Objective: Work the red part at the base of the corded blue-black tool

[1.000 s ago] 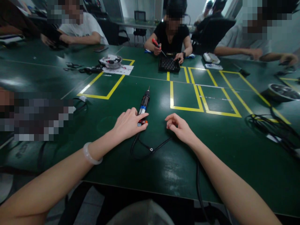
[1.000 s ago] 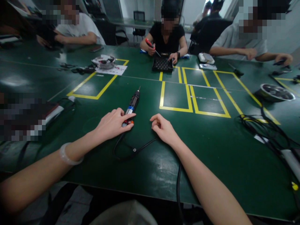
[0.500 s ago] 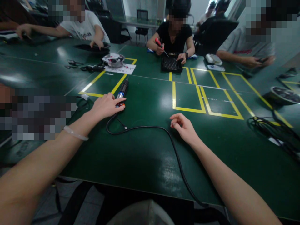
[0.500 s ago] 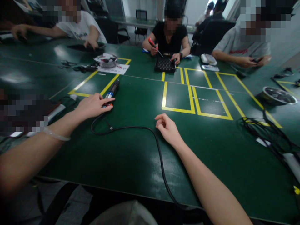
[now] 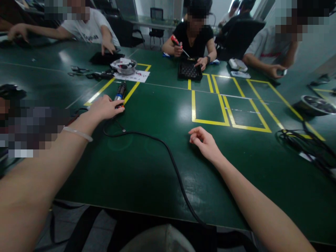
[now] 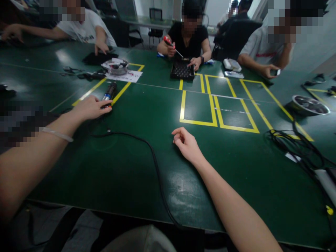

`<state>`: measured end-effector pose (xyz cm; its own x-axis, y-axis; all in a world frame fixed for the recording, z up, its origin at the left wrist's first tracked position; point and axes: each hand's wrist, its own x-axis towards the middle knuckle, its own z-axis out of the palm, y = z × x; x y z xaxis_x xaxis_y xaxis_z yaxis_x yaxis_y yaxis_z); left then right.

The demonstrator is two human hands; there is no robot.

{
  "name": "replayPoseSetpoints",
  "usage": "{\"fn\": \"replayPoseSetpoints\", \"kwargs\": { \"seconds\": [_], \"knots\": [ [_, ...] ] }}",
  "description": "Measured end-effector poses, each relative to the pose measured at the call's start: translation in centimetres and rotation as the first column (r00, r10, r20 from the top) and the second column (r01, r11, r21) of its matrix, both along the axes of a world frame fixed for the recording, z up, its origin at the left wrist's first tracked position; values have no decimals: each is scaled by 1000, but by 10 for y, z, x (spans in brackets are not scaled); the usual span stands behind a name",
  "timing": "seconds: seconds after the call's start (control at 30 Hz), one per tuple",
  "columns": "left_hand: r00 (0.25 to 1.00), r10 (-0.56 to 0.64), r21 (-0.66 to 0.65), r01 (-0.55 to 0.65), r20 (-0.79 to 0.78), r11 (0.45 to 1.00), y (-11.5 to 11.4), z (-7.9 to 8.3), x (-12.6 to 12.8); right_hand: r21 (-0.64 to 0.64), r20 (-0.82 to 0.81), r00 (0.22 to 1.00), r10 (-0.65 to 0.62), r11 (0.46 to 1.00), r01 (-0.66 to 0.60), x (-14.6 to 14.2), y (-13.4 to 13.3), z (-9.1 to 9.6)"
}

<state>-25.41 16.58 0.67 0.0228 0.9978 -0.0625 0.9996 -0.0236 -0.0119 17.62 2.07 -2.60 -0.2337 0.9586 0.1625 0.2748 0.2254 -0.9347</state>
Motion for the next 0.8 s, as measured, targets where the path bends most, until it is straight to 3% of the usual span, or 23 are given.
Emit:
{"fn": "replayPoseSetpoints", "kwargs": {
  "seconds": [0.13,0.53,0.8],
  "knots": [
    [994,70,-20,-72,-81,997,5,3,0,1,-3,1000,4,1000,-4,0,0,0],
    [995,31,51,-27,-92,998,-4,-10,8,0,30,999,41,999,-41,1,0,-3],
    [995,31,62,-25,-95,998,-35,-5,36,-2,36,998,48,999,-48,-1,-1,-1]
  ]
}}
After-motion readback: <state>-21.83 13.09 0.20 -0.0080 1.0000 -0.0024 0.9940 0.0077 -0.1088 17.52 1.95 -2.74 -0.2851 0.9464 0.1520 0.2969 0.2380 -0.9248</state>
